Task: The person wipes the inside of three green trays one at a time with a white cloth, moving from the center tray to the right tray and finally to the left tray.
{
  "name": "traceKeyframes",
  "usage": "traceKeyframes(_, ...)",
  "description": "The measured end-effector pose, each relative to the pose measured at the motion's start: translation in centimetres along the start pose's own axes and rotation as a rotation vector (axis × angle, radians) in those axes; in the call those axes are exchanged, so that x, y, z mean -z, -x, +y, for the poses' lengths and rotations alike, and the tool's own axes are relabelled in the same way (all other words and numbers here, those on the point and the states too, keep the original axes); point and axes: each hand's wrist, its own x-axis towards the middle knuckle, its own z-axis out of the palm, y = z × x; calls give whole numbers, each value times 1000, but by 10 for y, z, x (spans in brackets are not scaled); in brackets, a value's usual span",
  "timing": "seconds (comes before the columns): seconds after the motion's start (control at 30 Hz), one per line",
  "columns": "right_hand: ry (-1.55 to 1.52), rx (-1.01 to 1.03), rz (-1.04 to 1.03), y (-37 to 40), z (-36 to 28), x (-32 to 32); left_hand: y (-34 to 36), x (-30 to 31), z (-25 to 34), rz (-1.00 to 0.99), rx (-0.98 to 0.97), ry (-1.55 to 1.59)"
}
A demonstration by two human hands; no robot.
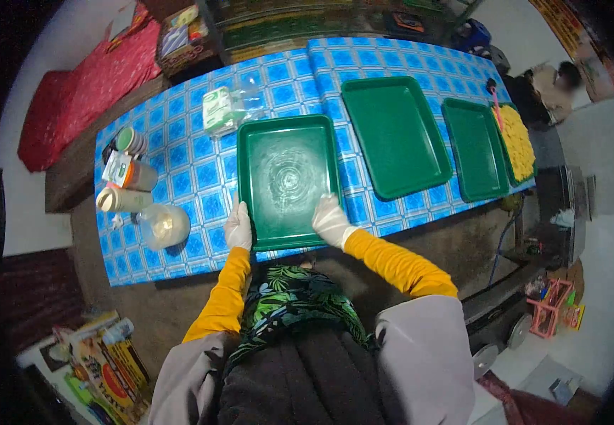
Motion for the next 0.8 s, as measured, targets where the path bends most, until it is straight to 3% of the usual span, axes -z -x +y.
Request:
traceKeyframes(0.07, -348, -120, -101, 1, -20, 5, 2, 4, 20, -30, 211, -136)
traceKeyframes(0.1, -352, -146, -101, -1, -26, 4, 0, 4, 23, -51, 200, -144)
traceKeyframes(0.17, -829, -498, -175, -5, -36, 3, -3, 2, 28, -60, 99, -212)
traceKeyframes(0.2, -902, -528, -38, -10, -34, -1, -1, 3, 25, -60, 55, -245)
traceKeyframes(0.27, -2581, -219, 104, -9, -15, -12, 0, 6, 8, -14, -76, -374)
traceKeyframes(0.33, -3042, -723, 381, -17, -26, 49, -2, 10, 13, -13, -151, -660)
traceKeyframes(0.37, -3116, -839, 496, -17, -27, 72, -1, 7, 5, 105, -214, -611)
traceKeyframes(0.4, -3109, -852, 528, -16, -33, 63, 3, 8, 19, 86, -224, -607)
traceKeyframes(0.47, -3293, -354, 961, -13, -51, 45, 16, 17, 44, 58, -435, -451)
traceKeyframes(0.5, -3270, -325, 1016, -12, -53, 54, 22, 6, 53, -32, -498, -23)
traceKeyframes(0.53, -3265, -325, 1046, -13, -55, 63, 33, 13, 62, -328, -135, 75)
traceKeyframes(0.6, -3049, -654, 1024, -15, -55, 84, 53, 12, 101, -593, 108, 305)
traceKeyframes(0.63, -2898, -789, 987, -18, -55, 91, 58, 12, 109, -617, 107, 300)
traceKeyframes(0.73, -2664, -866, 1074, -18, -73, 83, 64, 9, 115, -746, 165, 446)
traceKeyframes(0.8, -2435, -1167, 1049, -19, -86, 92, 64, 3, 112, -704, 86, 380)
